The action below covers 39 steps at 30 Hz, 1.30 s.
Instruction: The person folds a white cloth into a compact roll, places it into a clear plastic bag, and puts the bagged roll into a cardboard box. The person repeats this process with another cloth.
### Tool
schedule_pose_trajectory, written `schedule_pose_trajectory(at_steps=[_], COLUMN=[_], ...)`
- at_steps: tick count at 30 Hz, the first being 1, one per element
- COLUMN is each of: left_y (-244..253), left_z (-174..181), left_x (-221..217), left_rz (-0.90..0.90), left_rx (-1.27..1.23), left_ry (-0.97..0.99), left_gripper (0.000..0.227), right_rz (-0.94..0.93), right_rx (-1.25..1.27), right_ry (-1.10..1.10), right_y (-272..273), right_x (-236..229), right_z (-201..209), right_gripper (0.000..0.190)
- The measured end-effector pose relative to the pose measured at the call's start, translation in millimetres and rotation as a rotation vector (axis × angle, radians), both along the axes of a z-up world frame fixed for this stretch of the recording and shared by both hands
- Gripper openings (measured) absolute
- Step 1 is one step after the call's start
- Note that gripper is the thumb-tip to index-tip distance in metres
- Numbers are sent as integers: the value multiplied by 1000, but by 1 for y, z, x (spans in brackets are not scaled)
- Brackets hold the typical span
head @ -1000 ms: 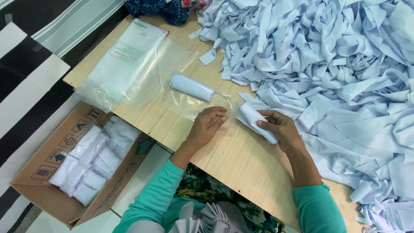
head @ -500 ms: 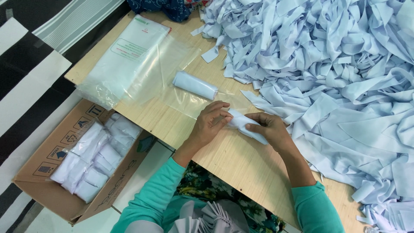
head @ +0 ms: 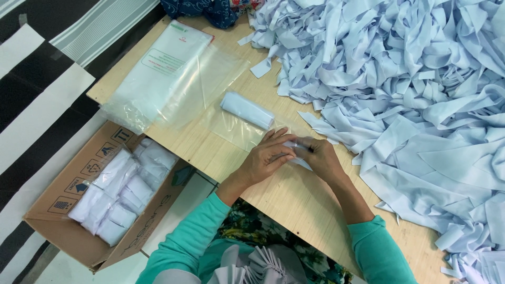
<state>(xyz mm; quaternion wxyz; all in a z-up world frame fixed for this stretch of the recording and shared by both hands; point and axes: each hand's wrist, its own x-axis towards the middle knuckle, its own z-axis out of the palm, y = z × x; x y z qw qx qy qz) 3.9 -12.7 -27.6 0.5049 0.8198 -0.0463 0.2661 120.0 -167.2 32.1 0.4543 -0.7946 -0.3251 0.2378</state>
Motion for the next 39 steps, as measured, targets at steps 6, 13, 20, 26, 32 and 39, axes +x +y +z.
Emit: schedule_pose_trajectory(at_steps=[6,13,20,26,32,39], left_y=[-7,14,33,29,13,15], left_z=[-2,8,-1,-9,15,9], left_x=[2,-4,-6,-3,-9,-7], left_rz=[-63,121,545,447,472,412], left_rx=[8,93,62,90,380,386], left_ry=[-68,-151,284,348,385,381], left_gripper=[12,20,60,64,61,61], right_rz=[-44,-88,-67,-73,-48,338], right_rx=[5,61,15,-14,-18,86], right_ry=[-105,37,144,10,17,315], right_y=[9,5,8,14,12,-15], right_x=[-5,1,-4,-10,-23,-16], right_z=[-21,-29,-18,-22,5,34], right_gripper=[36,32,35,36,22,71])
